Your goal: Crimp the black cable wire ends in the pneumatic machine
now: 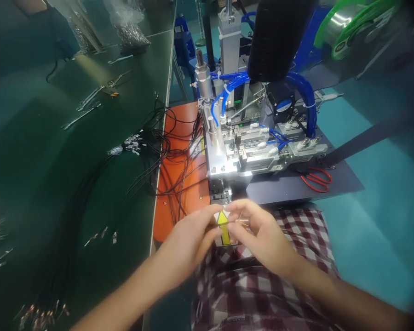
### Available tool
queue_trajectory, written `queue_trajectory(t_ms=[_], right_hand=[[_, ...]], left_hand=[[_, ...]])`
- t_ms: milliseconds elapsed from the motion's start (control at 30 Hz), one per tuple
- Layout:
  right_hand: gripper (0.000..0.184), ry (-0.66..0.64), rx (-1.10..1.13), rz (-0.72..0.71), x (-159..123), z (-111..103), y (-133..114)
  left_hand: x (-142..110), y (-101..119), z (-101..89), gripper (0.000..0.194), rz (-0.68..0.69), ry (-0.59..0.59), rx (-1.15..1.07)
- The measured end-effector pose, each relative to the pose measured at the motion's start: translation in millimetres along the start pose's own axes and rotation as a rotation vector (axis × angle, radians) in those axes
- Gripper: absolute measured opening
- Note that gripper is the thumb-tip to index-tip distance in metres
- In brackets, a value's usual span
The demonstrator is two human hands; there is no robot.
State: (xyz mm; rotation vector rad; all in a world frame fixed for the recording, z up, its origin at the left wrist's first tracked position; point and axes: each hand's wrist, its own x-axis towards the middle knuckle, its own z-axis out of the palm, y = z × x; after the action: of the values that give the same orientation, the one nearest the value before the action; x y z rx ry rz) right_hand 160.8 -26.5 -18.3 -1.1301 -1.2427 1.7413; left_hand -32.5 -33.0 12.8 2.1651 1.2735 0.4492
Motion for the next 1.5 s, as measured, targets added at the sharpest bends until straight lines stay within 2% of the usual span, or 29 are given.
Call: queue_trajectory(t_ms=[100,233,367,467,567,700,900,1067,1200,1267,1400,1500], right_hand=[[0.028,0.001,-0.015,0.037,1,-13,-2],[0.013,0.077,-0.11,0.039,2,-25,-3],[0.01,0.104,-0.163,0.015,3,-25,-7],[0.01,0.117,-0.212,-0.021,4,-25,-10],[0.011,0.118,-0.179,-0.004,5,-29,-8],[0.015,0.144,-0.117,0.044,10,-35,-1],[0.013,0.137,-0.08,0.056,22,-23,-3],[0.014,0.116,-0.035,0.046,29,-16,-4],[0.016,0.121,-0.049,0.054,28,-11,-3],[0.017,0.145,-0.089,0.041,26,-6,-2],[0.016,0.221,-0.25,-0.073,20,5,4],[0.014,0.21,-0.33,-0.104,20,4,6]], left_hand=[[7,-2,13.0,0.019,-0.036,0.017,-0.129],[6,-8,17.4,0.014,-0.035,0.05,-0.076],[12,3,15.1,0.015,-0.079,0.011,-0.076],[24,12,17.1,0.02,-0.14,-0.039,-0.241],[37,12,22.3,0.022,-0.222,-0.068,-0.461],[44,4,25.9,0.019,-0.366,0.007,-0.696],[43,1,21.2,0.023,-0.518,0.017,-0.925],[41,1,19.8,0.023,-0.532,0.017,-0.958],[38,0,22.0,0.019,-0.552,0.064,-1.038],[37,-2,24.2,0.018,-0.603,0.103,-1.08],[38,-4,27.6,0.019,-0.668,0.155,-1.075],[38,-4,27.4,0.021,-0.68,0.167,-1.083]])
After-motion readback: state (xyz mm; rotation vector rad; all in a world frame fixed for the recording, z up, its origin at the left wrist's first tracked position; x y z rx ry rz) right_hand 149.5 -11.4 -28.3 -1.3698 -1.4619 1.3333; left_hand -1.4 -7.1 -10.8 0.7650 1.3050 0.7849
